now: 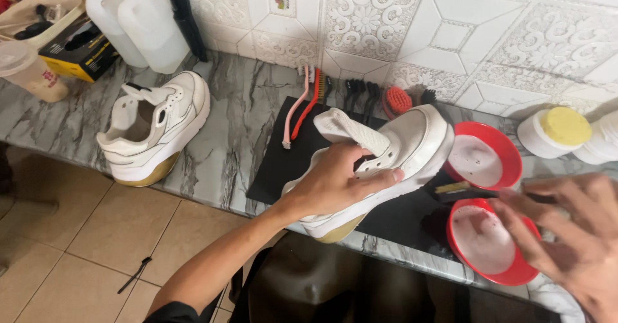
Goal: The person scrubs the sole and upper of a white sneaker using a brush dipped in soapy water from a red bowl. They then wipe the shoe with a cloth and continue scrubbing different sections of the shoe's exterior.
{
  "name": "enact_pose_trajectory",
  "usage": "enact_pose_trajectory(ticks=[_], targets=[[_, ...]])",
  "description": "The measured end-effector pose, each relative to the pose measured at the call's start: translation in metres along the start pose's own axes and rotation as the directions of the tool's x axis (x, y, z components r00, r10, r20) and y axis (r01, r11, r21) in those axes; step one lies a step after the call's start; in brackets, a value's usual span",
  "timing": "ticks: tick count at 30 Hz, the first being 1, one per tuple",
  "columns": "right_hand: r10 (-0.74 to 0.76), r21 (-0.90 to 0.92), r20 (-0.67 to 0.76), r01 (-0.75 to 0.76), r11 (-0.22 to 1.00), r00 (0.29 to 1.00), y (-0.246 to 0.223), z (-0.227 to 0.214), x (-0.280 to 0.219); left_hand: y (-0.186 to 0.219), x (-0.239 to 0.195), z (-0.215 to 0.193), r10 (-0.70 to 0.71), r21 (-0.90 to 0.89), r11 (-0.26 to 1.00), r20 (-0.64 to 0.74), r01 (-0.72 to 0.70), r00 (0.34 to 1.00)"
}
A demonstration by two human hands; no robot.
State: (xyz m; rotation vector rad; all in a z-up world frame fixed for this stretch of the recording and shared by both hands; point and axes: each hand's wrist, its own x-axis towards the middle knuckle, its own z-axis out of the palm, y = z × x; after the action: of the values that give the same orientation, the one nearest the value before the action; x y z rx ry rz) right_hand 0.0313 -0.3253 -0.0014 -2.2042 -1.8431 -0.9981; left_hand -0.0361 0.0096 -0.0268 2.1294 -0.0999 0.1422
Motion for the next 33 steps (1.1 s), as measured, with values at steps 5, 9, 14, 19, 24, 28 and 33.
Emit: enact_pose_trajectory(ticks=[5, 9, 14, 19, 24, 28, 33], targets=[[0.115, -0.163, -0.094, -0.13, 0.978, 0.989, 0.001, 0.024, 0.017, -0.003, 0.001, 0.003, 0.027, 0.086, 0.996, 0.067, -0.032, 0.997], [0.133, -0.018, -0.16, -0.137, 0.99, 0.978, 0.017, 0.025, 0.023, -0.026, -0.002, 0.008, 0.172, 0.159, 0.972, 0.018, -0.173, 0.985], [0.106, 0.056, -0.167, -0.098, 0.994, 0.98, 0.022, 0.028, 0.029, -0.027, -0.004, 0.005, 0.11, 0.103, 0.987, 0.093, -0.12, 0.99], [0.081, 0.089, -0.218, -0.063, 0.994, 0.973, 0.016, 0.026, 0.042, -0.025, -0.002, 0.003, 0.055, 0.042, 0.997, 0.093, -0.059, 0.994], [0.164, 0.11, -0.245, -0.141, 0.984, 0.956, 0.043, 0.033, 0.031, -0.015, 0.001, -0.002, 0.023, -0.062, 0.998, 0.116, -0.016, 0.993], [0.027, 0.106, -0.206, -0.005, 0.994, 0.978, 0.026, 0.037, 0.041, -0.033, 0.001, -0.001, 0.01, 0.057, 0.998, 0.109, -0.016, 0.994], [0.112, 0.22, -0.237, -0.059, 0.974, 0.965, 0.031, 0.037, 0.052, -0.03, 0.005, -0.003, 0.083, -0.015, 0.997, 0.105, -0.082, 0.991]])
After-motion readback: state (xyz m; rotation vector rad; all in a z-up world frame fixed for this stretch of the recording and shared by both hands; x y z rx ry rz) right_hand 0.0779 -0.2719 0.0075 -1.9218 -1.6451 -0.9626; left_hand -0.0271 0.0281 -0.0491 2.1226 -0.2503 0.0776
